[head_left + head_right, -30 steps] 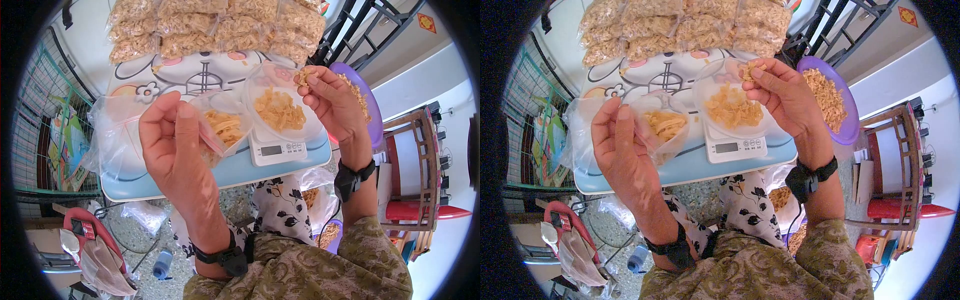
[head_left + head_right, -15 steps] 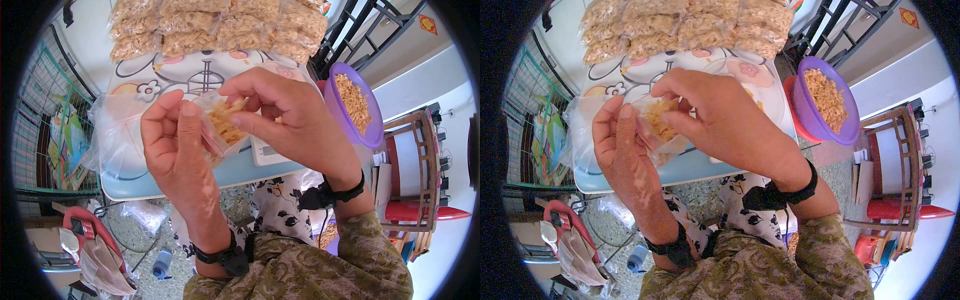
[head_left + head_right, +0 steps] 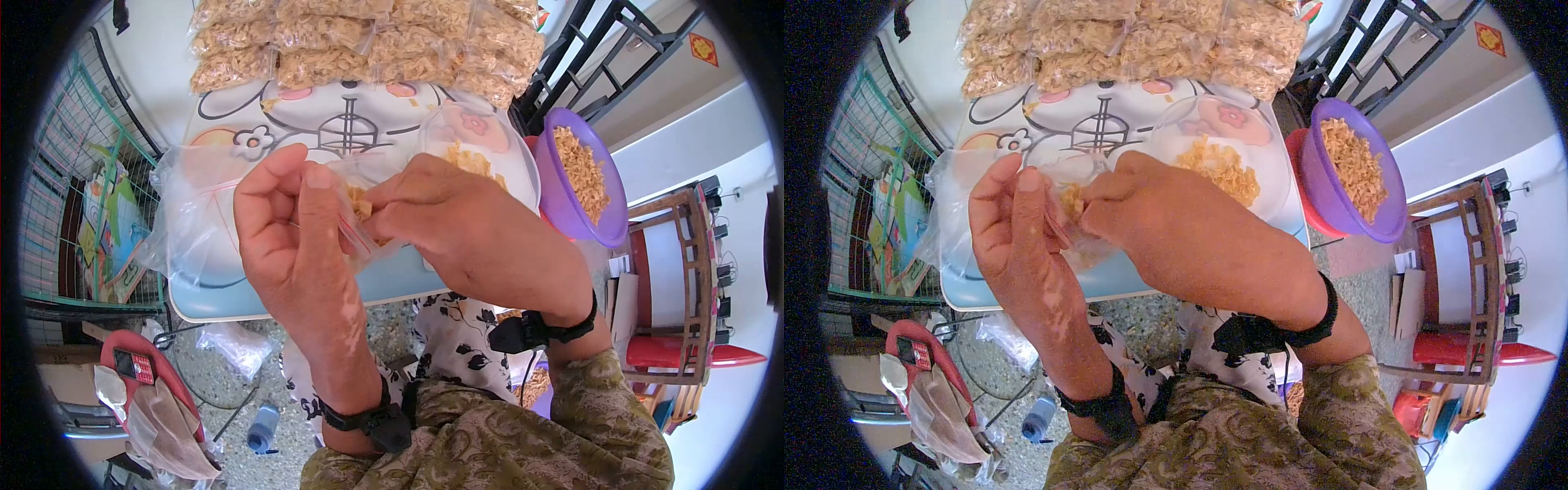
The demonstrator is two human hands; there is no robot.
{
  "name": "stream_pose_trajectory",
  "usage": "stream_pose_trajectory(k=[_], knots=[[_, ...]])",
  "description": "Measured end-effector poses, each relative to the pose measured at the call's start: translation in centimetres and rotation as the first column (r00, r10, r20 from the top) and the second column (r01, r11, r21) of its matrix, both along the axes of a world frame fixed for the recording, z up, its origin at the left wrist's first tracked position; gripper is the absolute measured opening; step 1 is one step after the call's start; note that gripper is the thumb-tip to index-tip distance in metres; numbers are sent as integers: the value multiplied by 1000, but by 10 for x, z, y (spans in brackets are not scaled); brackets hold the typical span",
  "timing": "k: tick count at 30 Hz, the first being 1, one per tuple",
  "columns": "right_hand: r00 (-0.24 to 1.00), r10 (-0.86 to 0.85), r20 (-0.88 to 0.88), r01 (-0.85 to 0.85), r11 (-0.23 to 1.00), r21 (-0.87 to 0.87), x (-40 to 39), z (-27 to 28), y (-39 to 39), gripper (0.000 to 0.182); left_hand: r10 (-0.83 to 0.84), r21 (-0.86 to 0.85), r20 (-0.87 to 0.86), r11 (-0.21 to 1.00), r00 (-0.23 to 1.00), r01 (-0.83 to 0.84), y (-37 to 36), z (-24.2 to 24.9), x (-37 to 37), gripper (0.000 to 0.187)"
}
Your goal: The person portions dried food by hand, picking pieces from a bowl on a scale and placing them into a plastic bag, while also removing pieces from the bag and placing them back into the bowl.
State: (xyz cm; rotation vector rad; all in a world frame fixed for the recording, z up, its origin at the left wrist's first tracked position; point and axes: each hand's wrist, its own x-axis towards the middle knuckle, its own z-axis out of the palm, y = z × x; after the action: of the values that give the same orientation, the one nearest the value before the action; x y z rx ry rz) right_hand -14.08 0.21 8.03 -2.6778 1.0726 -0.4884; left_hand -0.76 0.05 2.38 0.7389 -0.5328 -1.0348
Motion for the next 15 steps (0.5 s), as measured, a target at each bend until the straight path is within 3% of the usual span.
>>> stream_pose_trajectory(k=[3, 7, 9, 11, 13, 14, 15], knots=[[997, 19, -81, -11, 995, 96, 2, 1, 2, 25, 14, 16, 21, 1000, 1000, -14, 1, 3, -3, 21], [990, 35, -140, -26, 998, 65, -3, 3, -1, 24, -20, -13, 18, 1000, 1000, 20, 1, -3, -3, 22], [987, 47, 151, -31, 994, -103, -12, 1, -5, 22, -6, -25, 10, 1000, 1000, 6, 1, -2, -1, 20], [981, -10, 195, 49, 980, -194, -31, 19, -11, 23, -8, -28, 9, 1000, 1000, 8, 2, 0, 2, 19], [938, -236, 252, 262, 962, -75, -54, 31, -9, 21, -22, -39, 4, 999, 1000, 22, 2, -1, 2, 19], [938, -240, 251, 266, 961, -78, -61, 32, -8, 21, -20, -56, 8, 998, 1000, 20, 1, -3, 2, 19], [898, -419, 135, 424, 906, -3, -68, 30, -7, 22, -18, -74, 12, 997, 1000, 19, 1, -3, 1, 18]])
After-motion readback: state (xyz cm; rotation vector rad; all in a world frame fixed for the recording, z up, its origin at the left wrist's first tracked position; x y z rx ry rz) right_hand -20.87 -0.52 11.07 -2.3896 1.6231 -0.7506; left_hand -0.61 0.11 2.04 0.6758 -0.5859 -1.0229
